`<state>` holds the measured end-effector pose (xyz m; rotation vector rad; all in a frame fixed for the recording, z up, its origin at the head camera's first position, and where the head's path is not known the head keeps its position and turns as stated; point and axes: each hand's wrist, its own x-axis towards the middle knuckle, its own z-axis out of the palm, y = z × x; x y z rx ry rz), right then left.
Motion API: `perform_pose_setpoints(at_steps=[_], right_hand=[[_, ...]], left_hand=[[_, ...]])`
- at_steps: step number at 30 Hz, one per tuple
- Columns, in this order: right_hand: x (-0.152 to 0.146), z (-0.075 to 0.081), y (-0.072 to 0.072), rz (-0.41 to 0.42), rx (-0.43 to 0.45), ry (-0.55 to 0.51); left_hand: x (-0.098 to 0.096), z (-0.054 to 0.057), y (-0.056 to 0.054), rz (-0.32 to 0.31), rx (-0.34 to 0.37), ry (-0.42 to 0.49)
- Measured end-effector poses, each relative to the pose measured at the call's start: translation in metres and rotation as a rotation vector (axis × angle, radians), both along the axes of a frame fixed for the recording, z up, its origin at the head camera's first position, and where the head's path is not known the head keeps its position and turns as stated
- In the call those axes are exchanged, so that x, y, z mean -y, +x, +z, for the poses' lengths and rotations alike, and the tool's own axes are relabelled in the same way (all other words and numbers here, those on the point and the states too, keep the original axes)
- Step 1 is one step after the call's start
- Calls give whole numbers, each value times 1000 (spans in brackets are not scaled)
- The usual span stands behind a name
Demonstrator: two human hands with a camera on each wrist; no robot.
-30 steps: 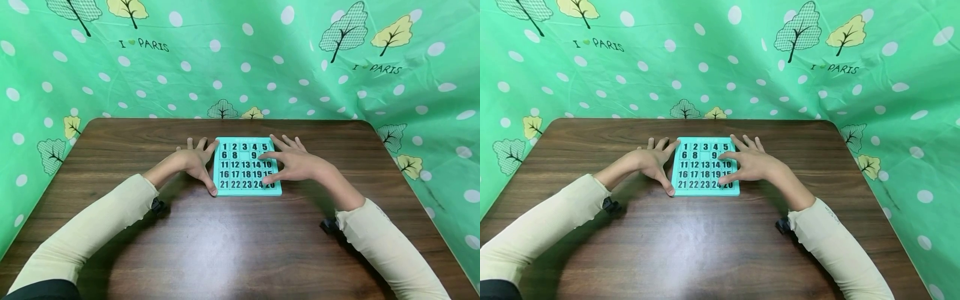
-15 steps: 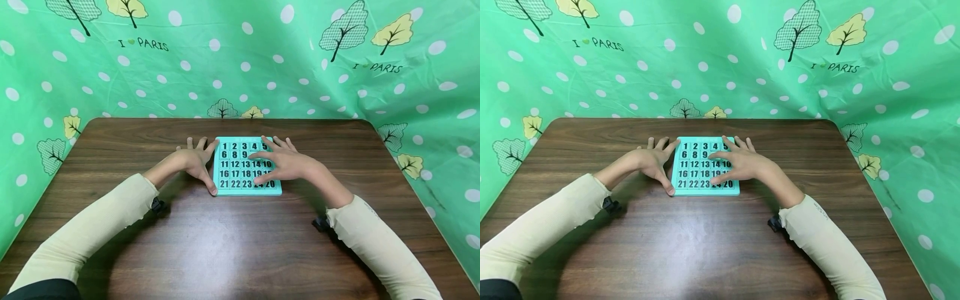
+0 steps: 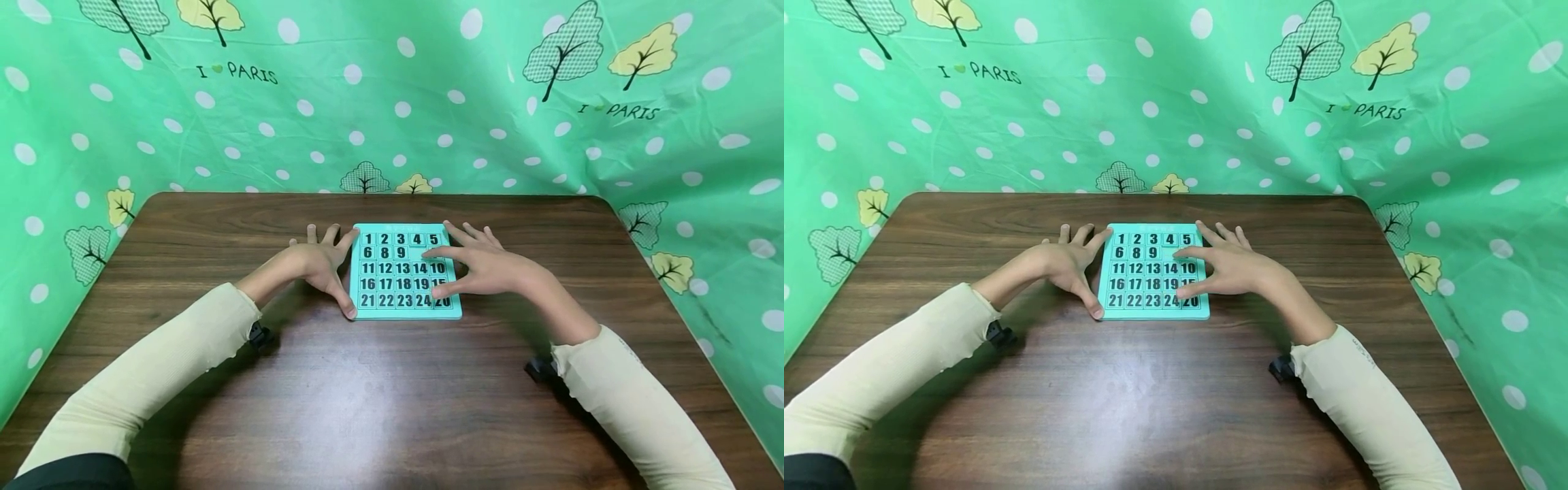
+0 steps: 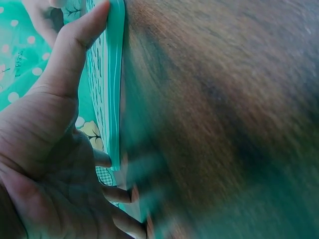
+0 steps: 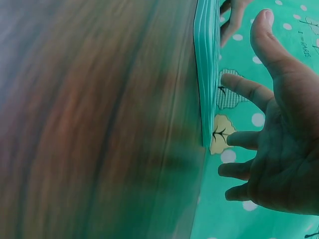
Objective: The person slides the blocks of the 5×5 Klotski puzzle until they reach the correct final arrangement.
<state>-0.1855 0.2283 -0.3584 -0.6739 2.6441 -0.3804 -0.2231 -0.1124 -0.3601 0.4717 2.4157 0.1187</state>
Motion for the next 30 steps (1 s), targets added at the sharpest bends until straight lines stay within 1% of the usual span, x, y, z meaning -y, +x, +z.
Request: perform_pose_setpoints(at_steps=[3,4,10,11,12,19,23,30], right_hand=[[-8,2,2,-10,3,-12],[-10,2,3,-15,5,-14],[-22,4,6,-42,15,-14],[-23,4,5,-44,16,-11],[-23,4,5,-45,17,-11],[-18,1,3,-14,15,0],[-12,0,2,2,15,-5],[-2,-2,1,9,28,-4]], left_hand=[[0,2,0,5,1,13],[0,-2,-1,2,-7,17],[0,-3,-1,-13,-20,8],[-1,0,0,-13,-13,4],[-1,0,-1,-14,-12,2],[-2,0,-2,-3,0,-6],[-2,2,-2,-10,-5,-17],[-2,1,-2,-11,-13,-20]])
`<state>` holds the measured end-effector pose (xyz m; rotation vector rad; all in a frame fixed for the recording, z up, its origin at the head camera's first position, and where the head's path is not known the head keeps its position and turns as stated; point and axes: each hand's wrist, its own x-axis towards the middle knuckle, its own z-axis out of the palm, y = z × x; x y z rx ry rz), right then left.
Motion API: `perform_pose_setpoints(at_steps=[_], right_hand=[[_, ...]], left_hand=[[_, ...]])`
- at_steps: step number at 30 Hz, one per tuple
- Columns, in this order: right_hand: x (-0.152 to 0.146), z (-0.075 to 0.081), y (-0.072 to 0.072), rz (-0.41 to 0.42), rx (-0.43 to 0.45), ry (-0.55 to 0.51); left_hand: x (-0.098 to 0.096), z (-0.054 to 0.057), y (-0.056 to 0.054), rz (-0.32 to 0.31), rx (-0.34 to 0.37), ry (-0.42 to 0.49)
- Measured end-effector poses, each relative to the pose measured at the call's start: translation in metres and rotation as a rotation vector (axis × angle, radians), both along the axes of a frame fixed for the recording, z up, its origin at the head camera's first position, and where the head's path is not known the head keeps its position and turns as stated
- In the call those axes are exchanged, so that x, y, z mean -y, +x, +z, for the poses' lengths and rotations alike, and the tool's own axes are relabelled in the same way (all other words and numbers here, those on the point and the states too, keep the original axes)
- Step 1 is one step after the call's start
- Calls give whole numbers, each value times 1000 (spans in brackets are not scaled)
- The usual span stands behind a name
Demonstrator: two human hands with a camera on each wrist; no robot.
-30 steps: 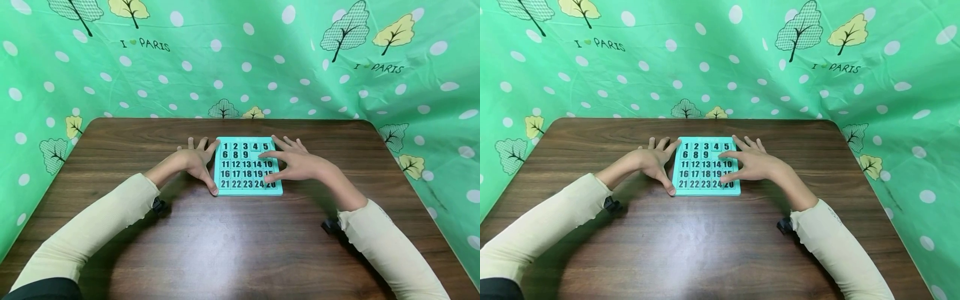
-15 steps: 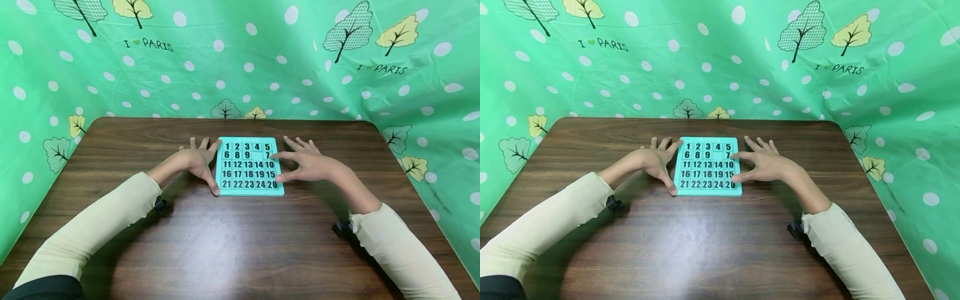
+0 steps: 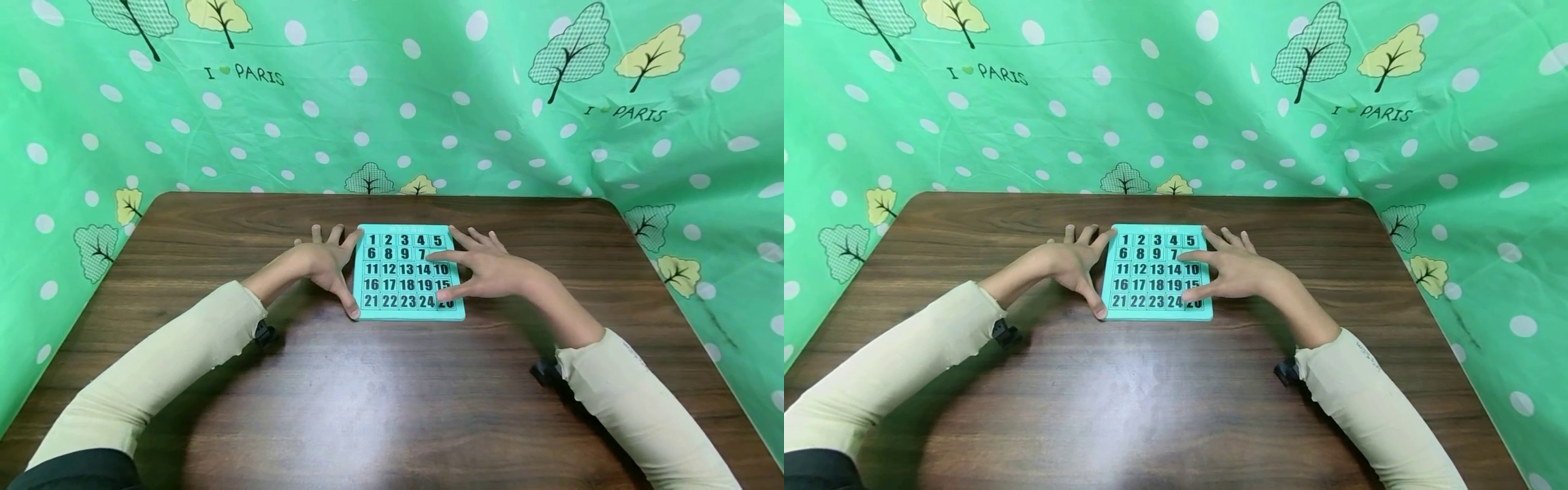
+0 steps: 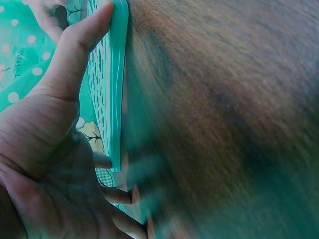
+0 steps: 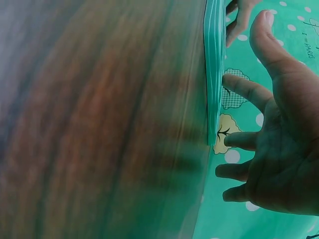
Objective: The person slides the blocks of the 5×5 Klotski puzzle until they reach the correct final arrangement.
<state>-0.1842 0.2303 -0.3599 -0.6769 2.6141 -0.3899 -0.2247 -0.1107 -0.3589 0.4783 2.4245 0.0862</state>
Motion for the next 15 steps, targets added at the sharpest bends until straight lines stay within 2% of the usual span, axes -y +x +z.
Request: perform_pose_setpoints(at_steps=[15], right_hand=[[-14,3,11,-13,-16,-5]], left_hand=[[1,0,1,7,9,3]])
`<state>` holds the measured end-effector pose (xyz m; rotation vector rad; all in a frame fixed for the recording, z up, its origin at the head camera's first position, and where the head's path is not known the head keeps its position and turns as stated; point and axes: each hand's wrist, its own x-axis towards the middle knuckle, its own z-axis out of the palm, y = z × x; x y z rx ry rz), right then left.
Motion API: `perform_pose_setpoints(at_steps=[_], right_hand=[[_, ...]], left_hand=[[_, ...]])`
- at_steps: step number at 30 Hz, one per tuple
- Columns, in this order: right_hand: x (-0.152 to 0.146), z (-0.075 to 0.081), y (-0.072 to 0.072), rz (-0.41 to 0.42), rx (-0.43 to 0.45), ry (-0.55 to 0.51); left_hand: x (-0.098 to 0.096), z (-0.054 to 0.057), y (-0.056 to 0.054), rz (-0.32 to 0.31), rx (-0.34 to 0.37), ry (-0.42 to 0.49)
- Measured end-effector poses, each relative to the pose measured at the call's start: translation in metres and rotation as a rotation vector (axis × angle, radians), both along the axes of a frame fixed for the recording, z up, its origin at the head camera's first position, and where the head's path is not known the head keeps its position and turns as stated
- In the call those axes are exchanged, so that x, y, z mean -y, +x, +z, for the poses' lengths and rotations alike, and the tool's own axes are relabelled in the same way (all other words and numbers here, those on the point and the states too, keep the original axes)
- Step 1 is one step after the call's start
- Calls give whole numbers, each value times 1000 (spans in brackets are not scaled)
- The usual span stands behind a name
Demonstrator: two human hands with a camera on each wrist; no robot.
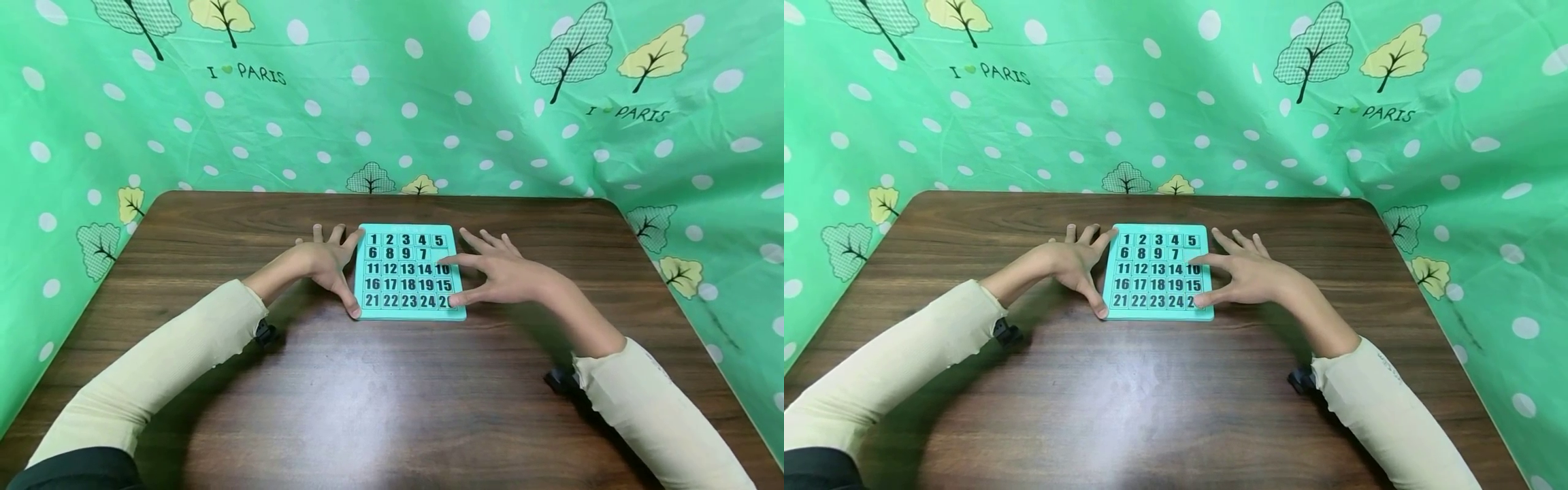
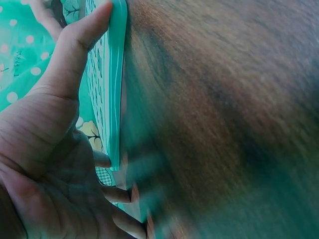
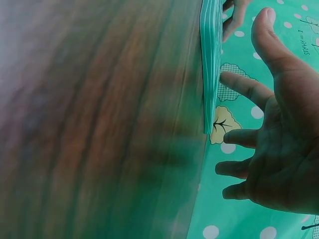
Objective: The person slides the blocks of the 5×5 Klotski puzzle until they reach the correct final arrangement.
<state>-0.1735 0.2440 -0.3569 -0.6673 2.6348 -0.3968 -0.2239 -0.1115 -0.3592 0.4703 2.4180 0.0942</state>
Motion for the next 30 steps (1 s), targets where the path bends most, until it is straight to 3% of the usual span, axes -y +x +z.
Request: perform_pose_setpoints(at_steps=[14,30], right_hand=[[-6,0,12,9,-10,5],[0,3,-11,-20,-14,80]], left_hand=[[0,0,-1,2,9,3],[1,-1,-1,-4,7,-2]])
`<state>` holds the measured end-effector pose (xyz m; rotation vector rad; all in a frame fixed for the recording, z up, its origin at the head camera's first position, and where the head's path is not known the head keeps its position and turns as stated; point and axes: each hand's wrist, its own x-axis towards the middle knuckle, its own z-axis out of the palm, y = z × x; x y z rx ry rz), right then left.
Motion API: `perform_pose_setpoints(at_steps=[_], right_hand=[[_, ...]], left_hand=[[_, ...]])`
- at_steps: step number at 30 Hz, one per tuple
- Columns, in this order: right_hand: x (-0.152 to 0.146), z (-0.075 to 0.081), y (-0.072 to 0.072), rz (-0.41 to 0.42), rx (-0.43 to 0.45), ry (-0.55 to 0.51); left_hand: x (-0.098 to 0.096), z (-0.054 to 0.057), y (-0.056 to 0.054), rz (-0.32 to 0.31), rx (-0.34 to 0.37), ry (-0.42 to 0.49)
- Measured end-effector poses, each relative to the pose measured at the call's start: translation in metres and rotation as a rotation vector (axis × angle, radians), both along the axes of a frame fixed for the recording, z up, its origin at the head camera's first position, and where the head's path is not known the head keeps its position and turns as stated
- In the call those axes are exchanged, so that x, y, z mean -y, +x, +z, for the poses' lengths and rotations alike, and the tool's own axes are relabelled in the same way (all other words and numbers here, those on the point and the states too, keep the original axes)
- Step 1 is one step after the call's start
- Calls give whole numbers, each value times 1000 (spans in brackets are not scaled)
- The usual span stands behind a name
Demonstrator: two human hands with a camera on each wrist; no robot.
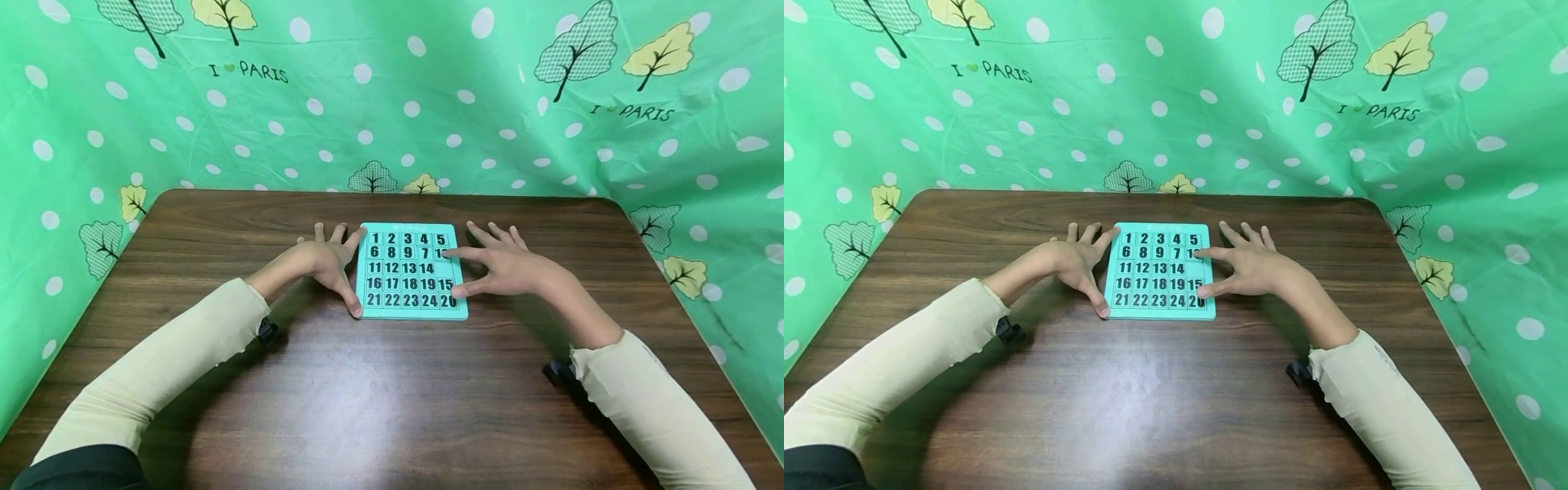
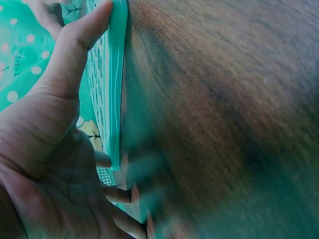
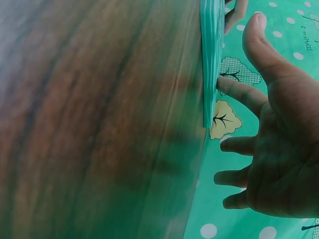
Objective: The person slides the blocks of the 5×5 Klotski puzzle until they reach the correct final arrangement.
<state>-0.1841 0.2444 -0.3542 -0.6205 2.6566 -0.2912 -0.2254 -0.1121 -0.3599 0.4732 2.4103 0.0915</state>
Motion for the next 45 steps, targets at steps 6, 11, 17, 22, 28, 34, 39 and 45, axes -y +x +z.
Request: perform_pose_setpoints(at_steps=[6,11,17,22,28,34,39,45], right_hand=[[5,0,2,33,1,-41],[14,-2,7,87,17,-66],[15,-1,9,80,23,-60],[5,1,9,58,36,-57],[-4,4,9,30,57,-58],[-2,6,10,36,41,-69],[12,4,8,75,18,-81],[36,0,5,119,31,-86]], left_hand=[[-1,1,-1,-13,-1,-9],[-1,2,-1,-9,1,-12],[-1,1,0,0,7,-7],[-1,1,0,0,12,-9],[-1,1,-1,-6,12,-14],[-1,1,-1,-8,13,-18],[-1,0,-1,-9,12,-17],[-1,0,-1,-3,8,-12]])
